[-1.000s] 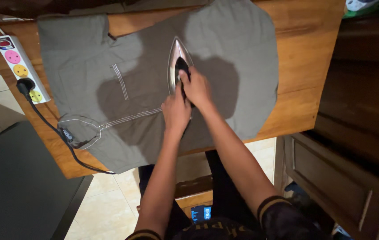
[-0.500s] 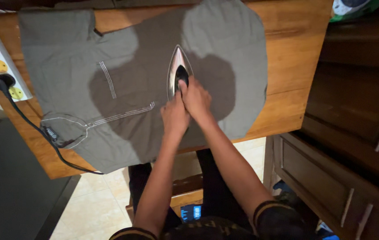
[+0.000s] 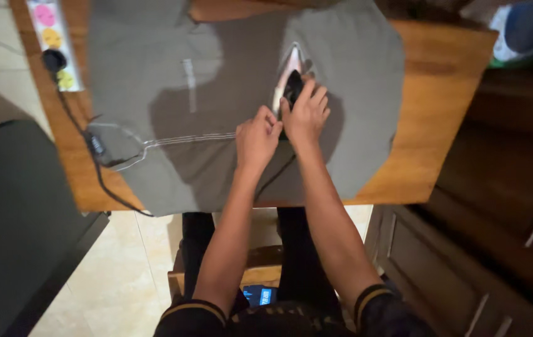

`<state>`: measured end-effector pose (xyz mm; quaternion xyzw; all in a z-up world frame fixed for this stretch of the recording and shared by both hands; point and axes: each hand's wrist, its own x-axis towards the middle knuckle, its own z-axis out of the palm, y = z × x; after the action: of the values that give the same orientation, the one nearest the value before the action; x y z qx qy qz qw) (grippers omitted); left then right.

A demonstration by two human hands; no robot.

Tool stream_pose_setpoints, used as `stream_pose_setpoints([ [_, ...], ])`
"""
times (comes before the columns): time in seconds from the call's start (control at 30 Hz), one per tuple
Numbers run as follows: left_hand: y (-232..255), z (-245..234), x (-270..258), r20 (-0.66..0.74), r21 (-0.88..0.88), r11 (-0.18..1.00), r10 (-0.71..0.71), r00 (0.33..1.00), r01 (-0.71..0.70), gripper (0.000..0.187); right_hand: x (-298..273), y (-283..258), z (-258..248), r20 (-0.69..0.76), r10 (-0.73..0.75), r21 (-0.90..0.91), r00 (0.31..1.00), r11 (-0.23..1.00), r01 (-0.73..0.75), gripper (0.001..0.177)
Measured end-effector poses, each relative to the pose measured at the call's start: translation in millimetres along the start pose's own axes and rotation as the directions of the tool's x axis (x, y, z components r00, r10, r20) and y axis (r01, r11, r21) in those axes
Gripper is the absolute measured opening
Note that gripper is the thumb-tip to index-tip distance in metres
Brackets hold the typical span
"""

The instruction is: The person irons a gray shirt laid flat on a wooden table using a steam iron. After ironing, they fold the shirt neatly on the table.

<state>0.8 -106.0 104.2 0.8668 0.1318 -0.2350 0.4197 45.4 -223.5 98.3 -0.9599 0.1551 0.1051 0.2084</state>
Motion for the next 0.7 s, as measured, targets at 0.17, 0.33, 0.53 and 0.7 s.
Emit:
stream_pose_setpoints([
  [0.17, -45.7, -58.8, -34.8, -0.361, -0.305, 0.942, 0.020, 0.932, -0.138, 0.034, -57.9, -55.0, 14.4, -0.071, -0.260, -0.111, 0.963, 0.962, 0.251, 0.058],
  [0.33, -100.0, -131.1, -52.0, -0.560, -0.342, 0.917, -0.023, 0.828, -0.206, 0.034, -88.7, -122.5, 33.1, -0.058, -0.379, -0.042, 0.924, 0.925, 0.377, 0.060],
  [0.53, -160.3, -205.9, -43.4, -0.662, -0.357, 0.904, -0.065, 0.747, -0.237, 0.033, -113.8, -209.3, 93.6, 0.084, -0.572, 0.149, 0.816, 0.817, 0.557, 0.048],
  [0.7, -224.6, -259.6, -27.8, -0.728, -0.334, 0.914, -0.095, 0.679, -0.230, 0.033, -108.7, -273.2, 167.2, 0.090, -0.602, 0.371, 0.793, 0.759, 0.535, 0.038],
])
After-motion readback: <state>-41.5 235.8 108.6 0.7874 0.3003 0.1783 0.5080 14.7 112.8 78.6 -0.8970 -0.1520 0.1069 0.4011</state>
